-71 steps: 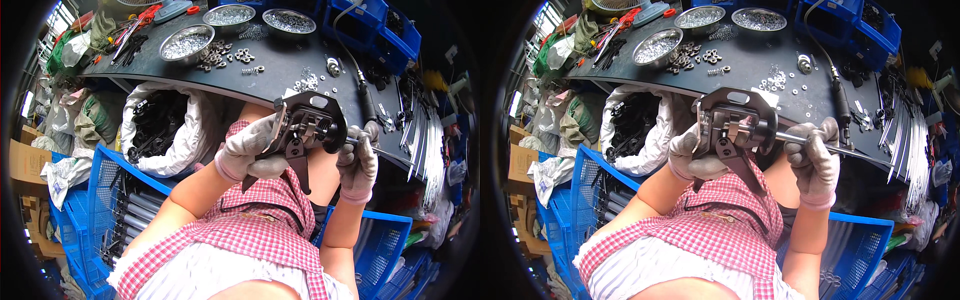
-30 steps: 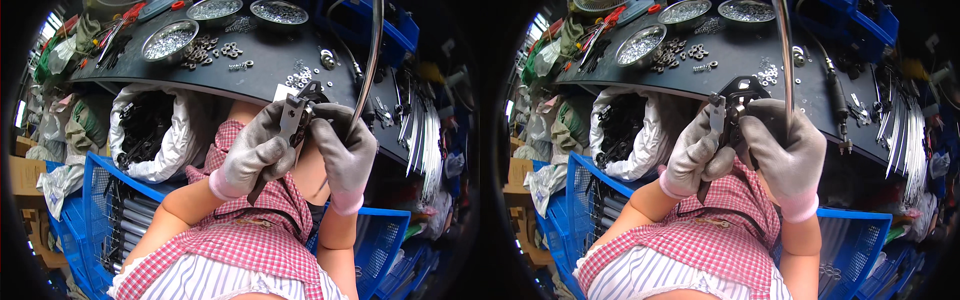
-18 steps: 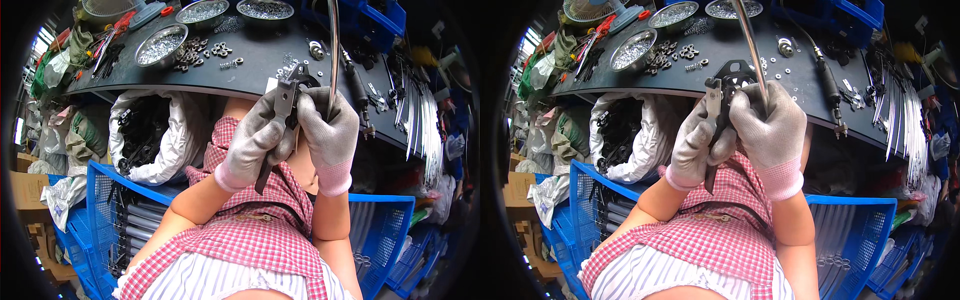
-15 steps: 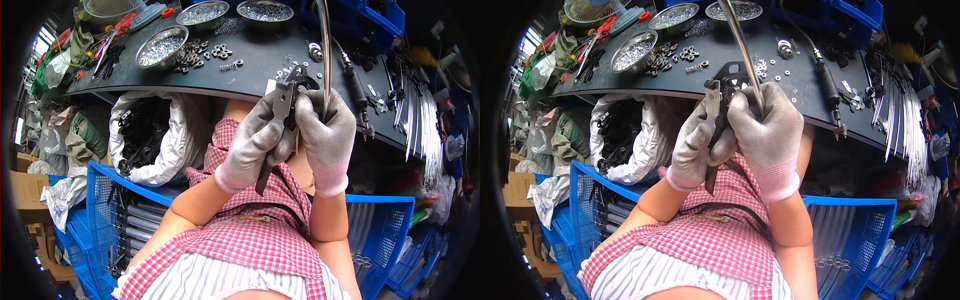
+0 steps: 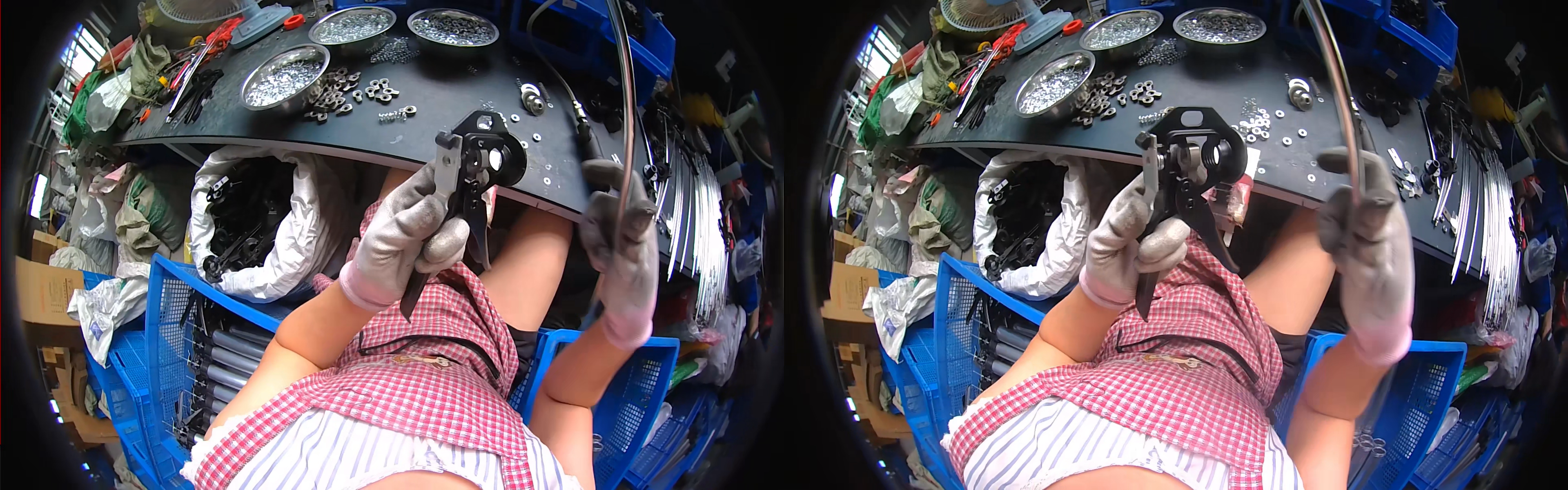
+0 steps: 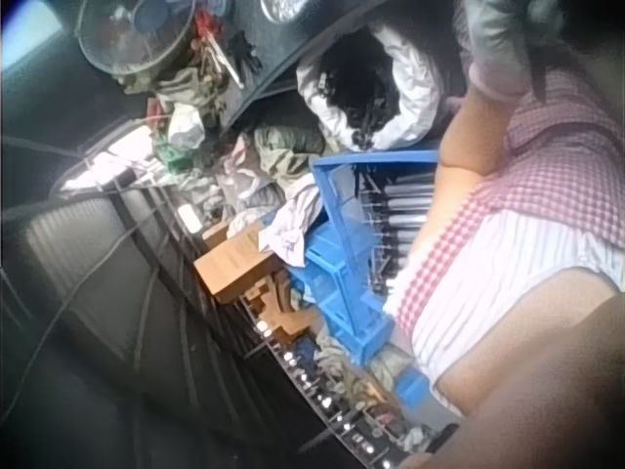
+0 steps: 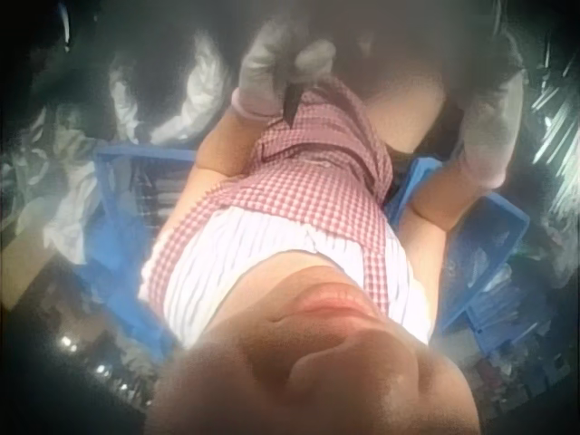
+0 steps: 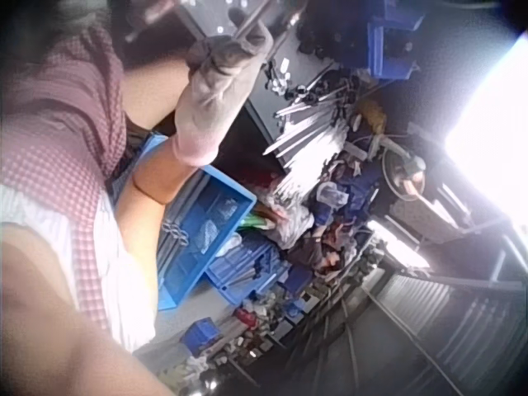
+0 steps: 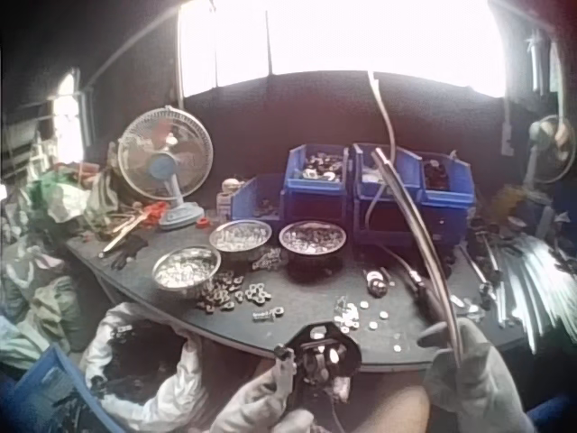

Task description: Assembling the components of a grease gun, including the plunger, spring, and cylinder body, using a pneumatic wrench.

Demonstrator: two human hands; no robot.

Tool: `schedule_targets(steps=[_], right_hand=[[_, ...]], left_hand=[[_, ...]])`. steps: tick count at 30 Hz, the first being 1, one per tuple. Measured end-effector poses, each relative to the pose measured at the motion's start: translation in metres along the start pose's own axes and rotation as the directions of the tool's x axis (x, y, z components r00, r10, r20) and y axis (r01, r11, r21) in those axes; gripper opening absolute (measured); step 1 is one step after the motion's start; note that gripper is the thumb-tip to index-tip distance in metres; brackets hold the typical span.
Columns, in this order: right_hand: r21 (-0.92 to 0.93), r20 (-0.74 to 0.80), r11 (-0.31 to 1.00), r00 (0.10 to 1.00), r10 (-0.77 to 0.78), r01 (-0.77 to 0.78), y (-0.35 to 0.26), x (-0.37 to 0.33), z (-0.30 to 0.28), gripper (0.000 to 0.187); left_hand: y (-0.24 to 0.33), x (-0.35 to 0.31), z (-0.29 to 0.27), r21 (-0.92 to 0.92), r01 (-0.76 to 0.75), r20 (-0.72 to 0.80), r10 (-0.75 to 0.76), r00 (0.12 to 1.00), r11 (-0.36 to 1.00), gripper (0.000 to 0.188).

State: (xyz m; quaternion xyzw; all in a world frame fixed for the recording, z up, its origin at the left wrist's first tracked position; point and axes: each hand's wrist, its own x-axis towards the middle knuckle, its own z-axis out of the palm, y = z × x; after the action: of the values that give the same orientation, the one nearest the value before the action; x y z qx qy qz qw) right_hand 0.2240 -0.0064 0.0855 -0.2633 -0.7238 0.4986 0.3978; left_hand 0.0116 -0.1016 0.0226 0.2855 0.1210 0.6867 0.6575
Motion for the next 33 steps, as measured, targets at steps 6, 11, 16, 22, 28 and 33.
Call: schedule_targets(steps=[6, 11, 16, 22, 28, 33], right_hand=[[-0.383, -0.09, 0.923, 0.993, -0.082, 0.041, 0.046, -0.04, -0.049, 0.035], [-0.536, -0.033, 0.837, 0.988, -0.148, 0.108, 0.063, -0.043, -0.041, 0.027], [-0.56, 0.061, 0.794, 0.967, -0.247, 0.238, 0.063, -0.019, -0.039, 0.03], [-0.586, 0.147, 0.73, 0.932, -0.331, 0.352, 0.067, -0.002, -0.038, 0.019], [-0.606, 0.163, 0.668, 0.889, -0.427, 0.432, 0.082, -0.005, -0.04, 0.021], [-0.572, 0.194, 0.718, 0.915, -0.352, 0.398, 0.089, -0.012, -0.043, 0.023]], left_hand=[[0.026, -0.017, -0.009, -0.049, 0.105, 0.03, -0.103, 0.994, 0.993, 0.066], [0.026, -0.02, -0.009, -0.131, 0.051, 0.019, -0.048, 0.999, 0.99, 0.067], [0.027, -0.021, -0.016, -0.285, 0.068, 0.083, -0.046, 0.995, 0.956, 0.066], [0.011, -0.026, -0.022, -0.331, 0.212, 0.128, -0.178, 0.976, 0.92, 0.07], [-0.003, -0.04, -0.026, -0.378, 0.235, 0.026, -0.244, 0.969, 0.895, 0.071], [-0.006, -0.042, -0.032, -0.285, 0.256, 0.059, -0.25, 0.967, 0.924, 0.073]])
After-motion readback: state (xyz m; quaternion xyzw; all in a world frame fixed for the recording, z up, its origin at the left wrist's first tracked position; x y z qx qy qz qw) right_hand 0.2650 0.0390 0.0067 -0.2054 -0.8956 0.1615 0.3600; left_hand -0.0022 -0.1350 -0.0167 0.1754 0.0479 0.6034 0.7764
